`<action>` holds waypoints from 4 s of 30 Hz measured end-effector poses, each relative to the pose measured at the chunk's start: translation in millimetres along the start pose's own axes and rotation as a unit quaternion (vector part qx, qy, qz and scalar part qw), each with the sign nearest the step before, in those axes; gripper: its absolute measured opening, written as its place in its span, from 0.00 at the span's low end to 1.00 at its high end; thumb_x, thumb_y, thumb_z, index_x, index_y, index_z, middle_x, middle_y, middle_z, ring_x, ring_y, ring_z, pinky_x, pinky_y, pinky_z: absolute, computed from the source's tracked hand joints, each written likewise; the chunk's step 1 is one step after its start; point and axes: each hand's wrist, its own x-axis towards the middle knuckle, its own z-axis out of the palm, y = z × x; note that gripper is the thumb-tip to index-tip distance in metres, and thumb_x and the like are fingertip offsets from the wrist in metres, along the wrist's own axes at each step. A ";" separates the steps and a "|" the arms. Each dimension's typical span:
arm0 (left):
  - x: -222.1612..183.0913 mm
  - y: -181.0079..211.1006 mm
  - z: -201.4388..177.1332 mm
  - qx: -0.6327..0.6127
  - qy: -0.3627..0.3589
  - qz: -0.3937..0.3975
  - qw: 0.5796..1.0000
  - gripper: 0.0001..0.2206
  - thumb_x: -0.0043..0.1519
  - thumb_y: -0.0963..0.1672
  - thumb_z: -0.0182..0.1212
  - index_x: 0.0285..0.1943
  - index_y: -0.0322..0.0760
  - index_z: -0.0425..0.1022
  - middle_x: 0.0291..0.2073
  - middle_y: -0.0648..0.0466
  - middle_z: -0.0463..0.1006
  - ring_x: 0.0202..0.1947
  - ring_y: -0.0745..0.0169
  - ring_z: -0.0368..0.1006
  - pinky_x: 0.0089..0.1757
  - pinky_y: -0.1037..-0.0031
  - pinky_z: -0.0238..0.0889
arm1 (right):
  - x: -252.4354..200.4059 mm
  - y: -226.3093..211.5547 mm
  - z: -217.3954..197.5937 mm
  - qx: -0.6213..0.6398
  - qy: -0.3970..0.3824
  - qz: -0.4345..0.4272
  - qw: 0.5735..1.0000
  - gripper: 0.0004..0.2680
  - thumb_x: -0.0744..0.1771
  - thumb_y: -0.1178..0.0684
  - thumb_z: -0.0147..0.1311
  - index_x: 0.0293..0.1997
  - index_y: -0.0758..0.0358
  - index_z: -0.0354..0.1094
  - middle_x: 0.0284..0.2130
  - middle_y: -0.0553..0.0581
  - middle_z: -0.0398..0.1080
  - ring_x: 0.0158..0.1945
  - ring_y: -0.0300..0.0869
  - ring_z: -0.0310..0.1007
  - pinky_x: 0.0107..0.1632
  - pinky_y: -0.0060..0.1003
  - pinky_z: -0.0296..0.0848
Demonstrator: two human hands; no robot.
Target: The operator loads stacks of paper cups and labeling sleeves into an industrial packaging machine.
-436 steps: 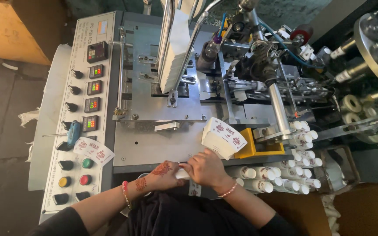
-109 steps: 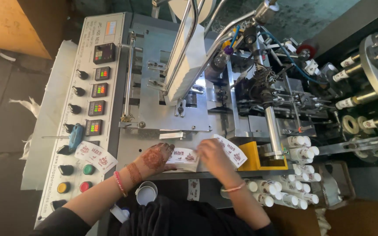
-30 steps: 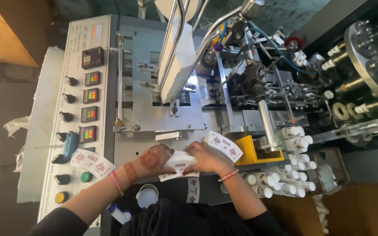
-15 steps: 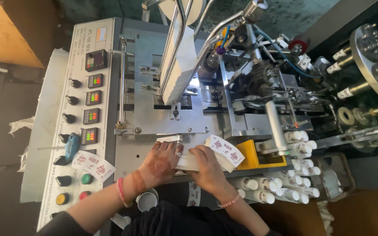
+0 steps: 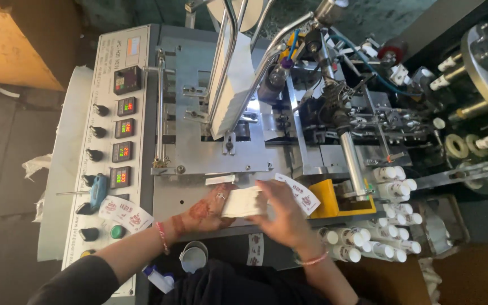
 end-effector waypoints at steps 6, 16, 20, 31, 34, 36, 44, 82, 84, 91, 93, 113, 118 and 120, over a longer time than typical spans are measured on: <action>1.7 7.8 -1.4 -0.041 -0.023 0.004 0.999 0.33 0.50 0.43 0.76 0.62 0.22 0.63 0.53 0.33 0.70 0.55 0.32 0.67 0.56 0.56 0.60 | 3.3 -24.0 5.3 -0.031 0.016 -0.089 0.995 0.45 0.59 0.39 0.70 0.76 0.68 0.33 0.75 0.68 0.42 0.78 0.66 0.34 0.74 0.63 0.41; -2.7 11.1 21.6 0.331 -0.182 -0.106 0.920 0.24 0.53 0.49 0.67 0.56 0.34 0.69 0.48 0.42 0.73 0.53 0.41 0.71 0.53 0.50 0.61 | -32.0 38.2 60.5 -0.047 -0.091 -0.031 0.994 0.45 0.57 0.41 0.71 0.74 0.68 0.37 0.73 0.68 0.44 0.76 0.64 0.35 0.73 0.57 0.46; 13.7 9.5 -7.8 0.270 -0.247 -0.100 0.925 0.23 0.52 0.48 0.64 0.55 0.35 0.71 0.48 0.43 0.74 0.51 0.43 0.72 0.51 0.53 0.60 | -24.4 27.5 37.3 0.017 -0.145 0.090 0.985 0.32 0.60 0.45 0.70 0.69 0.62 0.56 0.61 0.64 0.64 0.65 0.56 0.63 0.65 0.47 0.65; 85.9 159.5 -149.5 0.461 0.085 0.033 0.883 0.24 0.67 0.51 0.62 0.70 0.39 0.69 0.69 0.49 0.68 0.75 0.49 0.55 0.71 0.38 0.24 | 42.7 -46.8 5.2 0.534 0.018 0.064 0.843 0.21 0.67 0.49 0.60 0.65 0.71 0.63 0.53 0.62 0.76 0.52 0.48 0.79 0.52 0.47 0.80; 78.1 57.3 -123.8 0.447 0.133 0.036 0.884 0.33 0.67 0.58 0.56 0.78 0.41 0.63 0.75 0.49 0.62 0.77 0.51 0.52 0.70 0.37 0.22 | 37.9 -7.0 109.6 0.678 0.063 0.119 0.722 0.24 0.65 0.51 0.64 0.67 0.68 0.59 0.53 0.55 0.72 0.57 0.43 0.74 0.60 0.42 0.72; 47.2 -39.9 -78.9 0.263 0.045 -0.145 0.953 0.35 0.64 0.58 0.53 0.73 0.30 0.58 0.68 0.37 0.65 0.68 0.46 0.60 0.67 0.42 0.29 | 37.5 31.3 177.3 0.629 0.040 0.248 0.736 0.22 0.66 0.48 0.64 0.61 0.75 0.64 0.50 0.59 0.74 0.52 0.46 0.73 0.56 0.44 0.72; 39.9 -40.5 -78.8 0.269 0.081 -0.143 0.949 0.38 0.66 0.58 0.51 0.73 0.20 0.55 0.58 0.39 0.74 0.63 0.47 0.68 0.69 0.43 0.31 | 41.2 14.7 159.4 0.657 0.013 0.208 0.725 0.21 0.64 0.49 0.65 0.59 0.72 0.65 0.52 0.58 0.74 0.55 0.44 0.74 0.60 0.42 0.72; -19.0 38.5 -106.9 -0.066 0.253 -0.259 0.930 0.17 0.66 0.49 0.58 0.32 0.30 0.82 0.30 0.48 0.83 0.35 0.53 0.78 0.40 0.66 0.70 | 77.1 -3.0 -104.3 -0.176 -0.065 -0.214 0.959 0.10 0.64 0.47 0.61 0.41 0.61 0.77 0.36 0.54 0.79 0.41 0.41 0.77 0.51 0.41 0.72; -10.8 41.1 -103.0 -0.054 0.206 -0.268 0.939 0.16 0.64 0.48 0.60 0.33 0.31 0.82 0.28 0.48 0.83 0.32 0.54 0.78 0.38 0.65 0.71 | 54.9 37.9 -68.4 -0.227 -0.228 0.070 0.944 0.14 0.65 0.44 0.60 0.52 0.58 0.73 0.54 0.55 0.69 0.57 0.49 0.67 0.60 0.45 0.66; 11.4 41.7 -59.4 -0.011 0.044 -0.262 0.964 0.16 0.66 0.50 0.57 0.38 0.33 0.82 0.27 0.45 0.82 0.31 0.51 0.78 0.38 0.64 0.69 | 4.8 100.9 -16.5 -0.173 -0.162 0.186 0.954 0.15 0.62 0.46 0.65 0.49 0.57 0.71 0.53 0.53 0.68 0.59 0.47 0.68 0.62 0.45 0.66; 11.1 31.5 -36.9 -0.044 -0.057 -0.247 0.966 0.17 0.67 0.51 0.53 0.44 0.36 0.81 0.29 0.46 0.81 0.32 0.54 0.78 0.37 0.65 0.70 | 9.3 96.7 -26.5 -0.164 -0.156 0.202 0.953 0.13 0.61 0.45 0.67 0.43 0.56 0.72 0.51 0.49 0.69 0.57 0.45 0.71 0.61 0.43 0.70; 13.2 83.6 -7.6 -0.060 -0.258 -0.216 0.940 0.13 0.63 0.50 0.61 0.46 0.39 0.80 0.30 0.47 0.85 0.32 0.60 0.80 0.36 0.69 0.72 | -24.8 -1.0 -19.5 0.139 -0.221 0.007 0.965 0.10 0.62 0.54 0.67 0.45 0.62 0.77 0.46 0.56 0.73 0.46 0.50 0.76 0.48 0.45 0.75; 29.7 106.8 -30.3 -0.144 -0.353 -0.286 0.879 0.21 0.61 0.56 0.61 0.42 0.36 0.81 0.31 0.48 0.85 0.35 0.59 0.82 0.39 0.70 0.71 | -27.1 -8.3 -19.7 -0.046 -0.190 -0.238 0.951 0.05 0.60 0.61 0.60 0.36 0.61 0.74 0.28 0.53 0.73 0.35 0.48 0.75 0.41 0.43 0.73; 28.9 108.7 -29.9 -0.141 -0.358 -0.283 0.879 0.26 0.57 0.58 0.64 0.42 0.31 0.81 0.33 0.44 0.83 0.39 0.52 0.81 0.41 0.66 0.70 | -23.5 -36.9 -37.5 -0.073 -0.170 -0.329 0.926 0.07 0.59 0.59 0.60 0.37 0.66 0.73 0.30 0.55 0.73 0.37 0.47 0.73 0.42 0.43 0.71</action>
